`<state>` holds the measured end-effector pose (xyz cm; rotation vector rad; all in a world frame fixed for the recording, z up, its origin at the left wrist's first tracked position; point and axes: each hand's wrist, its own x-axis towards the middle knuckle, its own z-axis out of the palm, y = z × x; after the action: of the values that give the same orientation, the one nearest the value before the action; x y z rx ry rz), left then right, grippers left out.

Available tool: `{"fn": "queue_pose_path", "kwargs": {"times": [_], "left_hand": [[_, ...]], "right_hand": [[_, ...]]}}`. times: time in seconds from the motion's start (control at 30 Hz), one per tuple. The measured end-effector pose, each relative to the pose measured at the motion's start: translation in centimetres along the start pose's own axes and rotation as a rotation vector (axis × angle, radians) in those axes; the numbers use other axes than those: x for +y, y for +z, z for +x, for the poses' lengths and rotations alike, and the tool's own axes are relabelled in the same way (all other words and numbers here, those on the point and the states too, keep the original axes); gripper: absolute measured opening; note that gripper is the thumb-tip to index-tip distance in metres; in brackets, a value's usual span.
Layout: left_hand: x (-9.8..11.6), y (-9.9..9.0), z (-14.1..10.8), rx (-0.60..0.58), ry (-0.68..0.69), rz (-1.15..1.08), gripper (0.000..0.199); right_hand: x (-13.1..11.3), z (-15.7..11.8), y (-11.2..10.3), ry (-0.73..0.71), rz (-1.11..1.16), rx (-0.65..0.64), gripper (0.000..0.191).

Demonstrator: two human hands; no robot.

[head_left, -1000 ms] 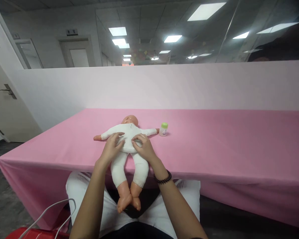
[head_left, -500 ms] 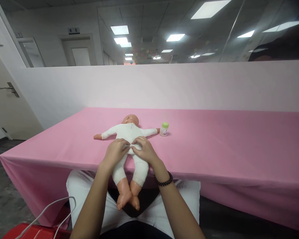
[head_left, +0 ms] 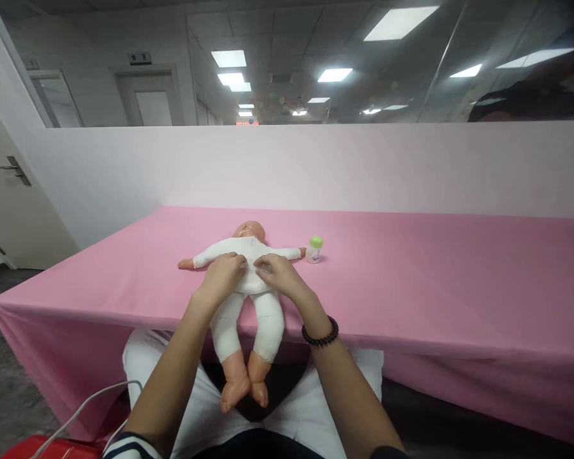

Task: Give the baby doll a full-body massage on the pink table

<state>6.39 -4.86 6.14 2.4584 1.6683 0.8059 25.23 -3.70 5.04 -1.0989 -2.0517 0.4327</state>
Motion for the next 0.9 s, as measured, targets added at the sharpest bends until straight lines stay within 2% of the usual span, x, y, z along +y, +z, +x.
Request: {"fn": "queue_pose_path", "kwargs": {"times": [0.07, 0.13, 0.3, 0.43, 0.57, 0.63, 0.73, 0.9], "left_hand": [[0.1, 0.2, 0.8, -0.05, 0.016, 0.151, 0.019], [0.2, 0.6, 1.2, -0.079, -0.001, 0.181, 0.018], [0.6, 1.4, 1.4, -0.12, -0.006, 0.26, 0.024], [0.3, 1.0, 2.6, -0.118, 0.031, 0.246, 0.022], [-1.0, 0.5, 4.3, -0.073, 0.124, 0.154, 0.018], [-1.6, 0.5, 4.7, -0.087, 0.16, 0.118, 0.017], [-2.1, 1.0, 4.7, -0.125, 0.161, 0.097, 0.018], [-2.4, 2.3, 4.7, -0.123, 0.124, 0.105, 0.024]], "right_hand": [[-0.5, 0.5, -0.1, 0.04, -0.108, -0.079, 0.016], [-0.8, 0.9, 0.4, 0.072, -0.191, -0.114, 0.017], [-0.7, 1.8, 1.9, 0.101, -0.296, -0.095, 0.024], [-0.2, 3.0, 1.6, 0.099, -0.302, -0.115, 0.023], [0.8, 4.3, 1.2, 0.035, -0.232, -0.047, 0.01], [1.4, 4.6, 1.5, 0.013, -0.181, -0.034, 0.008], [2.2, 4.5, 2.3, 0.026, -0.145, -0.052, 0.008], [2.6, 4.4, 3.1, 0.052, -0.18, -0.033, 0.015]]}}
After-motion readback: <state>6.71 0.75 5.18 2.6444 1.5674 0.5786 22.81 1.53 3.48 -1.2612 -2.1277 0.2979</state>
